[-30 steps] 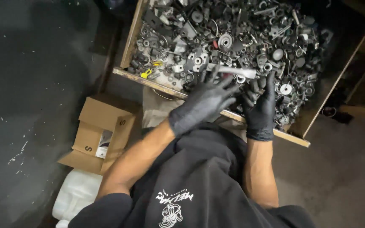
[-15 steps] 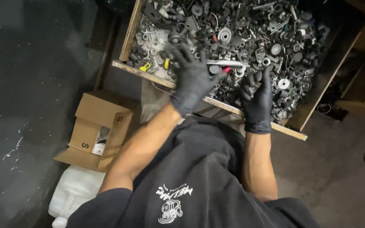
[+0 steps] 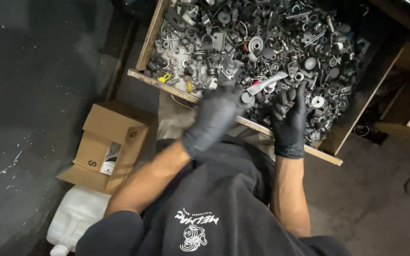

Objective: The person sorts through a large wooden drawer filled with mixed metal hardware, including nuts, bolts, washers, and springs. They use gloved hands to sift through the pile, picking up and examining individual pieces before placing them back into the drawer.

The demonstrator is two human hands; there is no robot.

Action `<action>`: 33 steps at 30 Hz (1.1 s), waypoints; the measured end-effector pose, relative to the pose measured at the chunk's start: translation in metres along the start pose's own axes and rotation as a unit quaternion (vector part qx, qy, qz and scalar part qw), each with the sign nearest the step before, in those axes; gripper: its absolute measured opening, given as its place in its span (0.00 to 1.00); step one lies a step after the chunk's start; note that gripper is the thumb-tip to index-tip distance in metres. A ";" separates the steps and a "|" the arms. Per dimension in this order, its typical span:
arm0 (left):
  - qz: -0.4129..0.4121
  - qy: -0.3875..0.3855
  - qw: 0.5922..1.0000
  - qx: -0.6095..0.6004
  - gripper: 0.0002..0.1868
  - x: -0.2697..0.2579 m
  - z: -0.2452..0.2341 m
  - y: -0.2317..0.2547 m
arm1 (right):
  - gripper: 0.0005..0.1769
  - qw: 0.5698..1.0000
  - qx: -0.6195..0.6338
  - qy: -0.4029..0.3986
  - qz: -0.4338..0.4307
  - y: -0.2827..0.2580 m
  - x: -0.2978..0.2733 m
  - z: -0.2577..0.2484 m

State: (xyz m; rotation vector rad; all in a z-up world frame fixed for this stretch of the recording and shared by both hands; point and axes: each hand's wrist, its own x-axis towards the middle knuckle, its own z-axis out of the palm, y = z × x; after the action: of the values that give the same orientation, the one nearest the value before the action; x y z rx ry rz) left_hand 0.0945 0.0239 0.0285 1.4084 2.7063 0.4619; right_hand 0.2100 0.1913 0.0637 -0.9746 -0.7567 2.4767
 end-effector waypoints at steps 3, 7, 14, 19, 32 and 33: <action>0.046 -0.008 0.999 0.017 0.08 0.015 -0.014 -0.068 | 0.22 1.000 0.013 0.006 0.012 0.000 -0.001 0.000; 0.083 -0.009 0.997 -0.002 0.07 0.043 -0.036 -0.116 | 0.22 1.000 0.006 -0.021 0.015 0.003 0.003 0.000; 0.182 -0.118 0.976 -0.006 0.09 0.066 0.008 -0.132 | 0.20 0.998 0.048 -0.031 0.034 0.002 0.008 -0.010; 0.238 -0.113 0.956 -0.131 0.15 0.078 -0.009 -0.150 | 0.19 0.997 0.055 -0.057 0.020 0.006 0.008 -0.003; 0.103 0.035 0.949 -0.297 0.04 0.063 -0.107 -0.042 | 0.41 0.998 0.011 0.000 0.058 0.034 0.000 0.110; 0.102 0.035 0.949 -0.296 0.04 0.057 -0.078 -0.039 | 0.41 0.998 0.011 -0.001 0.059 0.038 -0.001 0.119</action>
State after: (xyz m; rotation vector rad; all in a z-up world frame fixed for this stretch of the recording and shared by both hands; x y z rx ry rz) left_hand 0.0154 0.0308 0.0966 1.4903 2.1733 1.2316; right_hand 0.1208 0.1204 0.1145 -1.0378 -0.6900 2.5812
